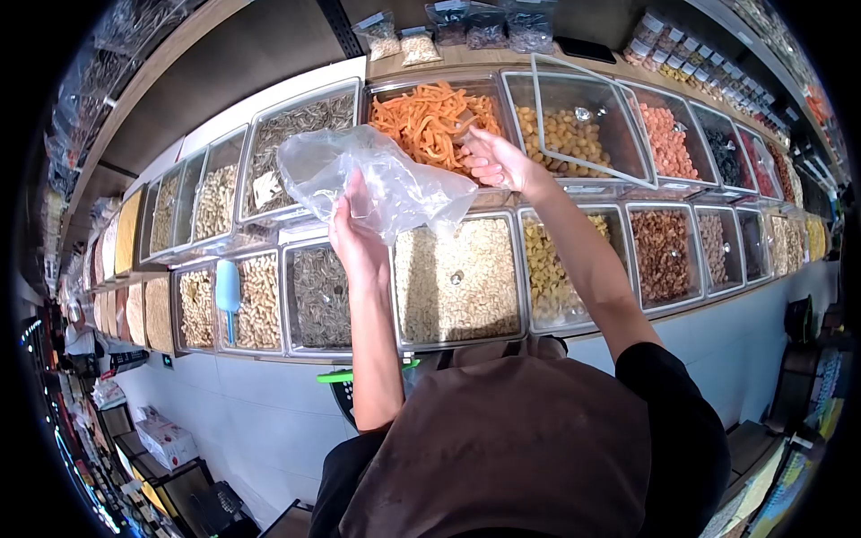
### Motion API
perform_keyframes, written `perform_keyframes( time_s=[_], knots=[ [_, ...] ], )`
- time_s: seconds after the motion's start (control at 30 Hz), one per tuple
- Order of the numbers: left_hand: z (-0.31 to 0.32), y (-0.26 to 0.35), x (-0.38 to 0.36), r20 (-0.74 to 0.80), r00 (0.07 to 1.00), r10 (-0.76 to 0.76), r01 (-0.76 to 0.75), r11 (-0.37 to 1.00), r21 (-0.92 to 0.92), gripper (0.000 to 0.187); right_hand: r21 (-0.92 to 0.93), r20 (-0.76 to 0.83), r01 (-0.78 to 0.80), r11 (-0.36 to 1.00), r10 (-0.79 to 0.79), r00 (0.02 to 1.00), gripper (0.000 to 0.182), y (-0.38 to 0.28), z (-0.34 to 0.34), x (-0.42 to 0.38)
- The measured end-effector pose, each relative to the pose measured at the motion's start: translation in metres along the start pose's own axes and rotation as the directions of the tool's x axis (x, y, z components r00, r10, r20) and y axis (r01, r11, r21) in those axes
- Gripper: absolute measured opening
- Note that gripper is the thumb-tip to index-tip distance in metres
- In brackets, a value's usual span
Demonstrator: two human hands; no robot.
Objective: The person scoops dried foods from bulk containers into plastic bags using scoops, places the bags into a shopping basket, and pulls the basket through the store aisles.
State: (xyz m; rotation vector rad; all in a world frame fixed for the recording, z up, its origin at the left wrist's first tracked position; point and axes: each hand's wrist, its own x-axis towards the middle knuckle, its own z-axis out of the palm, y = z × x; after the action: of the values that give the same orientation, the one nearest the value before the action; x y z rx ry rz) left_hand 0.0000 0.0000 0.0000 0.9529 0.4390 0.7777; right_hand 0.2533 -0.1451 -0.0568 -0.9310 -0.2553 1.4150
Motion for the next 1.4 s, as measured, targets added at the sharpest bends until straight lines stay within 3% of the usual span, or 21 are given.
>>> perform_keyframes(
  time_s=[0.07,0.17,0.3,0.33,0.47,0.5,0.6,0.83,1.0,1.1,1.17,1.2,1.33,1.4],
  knots=[
    [0.013,0.011,-0.007,0.009,1.000,-0.020,0.021,0.997,-0.073,0.057,0.143,0.005,0.016,0.990,-0.017,1.000,0.043,-0.009,-0.010,-0.007],
    [0.001,0.047,-0.024,0.020,1.000,0.022,-0.021,0.999,-0.040,0.057,0.197,0.042,0.037,0.980,-0.047,0.998,0.044,-0.004,0.005,-0.006],
    [0.008,0.067,-0.049,0.051,0.999,0.006,0.000,0.993,-0.121,0.047,0.189,-0.046,0.057,0.980,-0.050,0.998,0.044,-0.015,0.015,-0.028],
    [0.011,0.074,-0.056,0.051,0.999,0.009,-0.004,0.997,-0.082,0.035,0.155,-0.044,0.077,0.985,-0.072,0.996,0.043,-0.016,0.018,-0.031],
    [0.015,0.064,-0.067,0.099,0.993,0.064,-0.070,0.996,0.057,0.018,0.098,-0.079,0.140,0.985,-0.133,0.988,0.042,-0.029,0.032,-0.050],
    [0.012,0.058,-0.069,0.092,0.993,0.067,-0.072,0.996,0.051,0.018,0.091,-0.077,0.134,0.987,-0.127,0.989,0.042,-0.032,0.033,-0.053],
    [0.005,0.039,-0.073,-0.004,0.986,-0.169,0.168,0.974,0.154,0.019,0.151,-0.023,0.147,0.978,-0.145,0.989,0.042,-0.041,0.039,-0.063],
    [0.018,-0.001,-0.084,0.093,0.987,-0.129,0.118,0.987,0.108,0.015,0.124,0.042,0.117,0.985,-0.123,0.991,0.045,-0.056,0.058,-0.089],
    [0.031,-0.036,-0.074,0.102,0.962,-0.253,0.246,0.966,0.079,0.018,0.061,0.125,0.103,0.993,-0.110,0.986,0.045,-0.051,0.073,-0.121],
    [0.044,-0.037,-0.070,0.056,0.963,-0.265,0.261,0.963,0.070,0.023,0.117,0.197,0.101,0.988,-0.123,0.973,0.049,-0.045,0.087,-0.149],
    [0.048,-0.036,-0.070,0.046,0.961,-0.274,0.272,0.962,0.034,0.023,0.275,0.241,0.042,0.961,-0.111,0.964,0.050,-0.040,0.102,-0.170],
    [0.051,-0.036,-0.070,0.029,0.960,-0.280,0.280,0.960,-0.003,0.024,0.299,0.097,0.058,0.952,-0.091,0.991,0.050,-0.037,0.120,-0.186],
    [0.055,-0.032,-0.072,-0.008,0.963,-0.269,0.269,0.963,0.024,0.024,0.242,0.021,0.097,0.965,-0.105,0.994,0.049,-0.016,0.146,-0.221],
    [0.049,-0.033,-0.074,0.047,0.984,-0.170,0.160,0.974,0.159,0.021,0.226,-0.005,0.087,0.970,-0.088,0.996,0.049,0.000,0.153,-0.234]
  ],
)
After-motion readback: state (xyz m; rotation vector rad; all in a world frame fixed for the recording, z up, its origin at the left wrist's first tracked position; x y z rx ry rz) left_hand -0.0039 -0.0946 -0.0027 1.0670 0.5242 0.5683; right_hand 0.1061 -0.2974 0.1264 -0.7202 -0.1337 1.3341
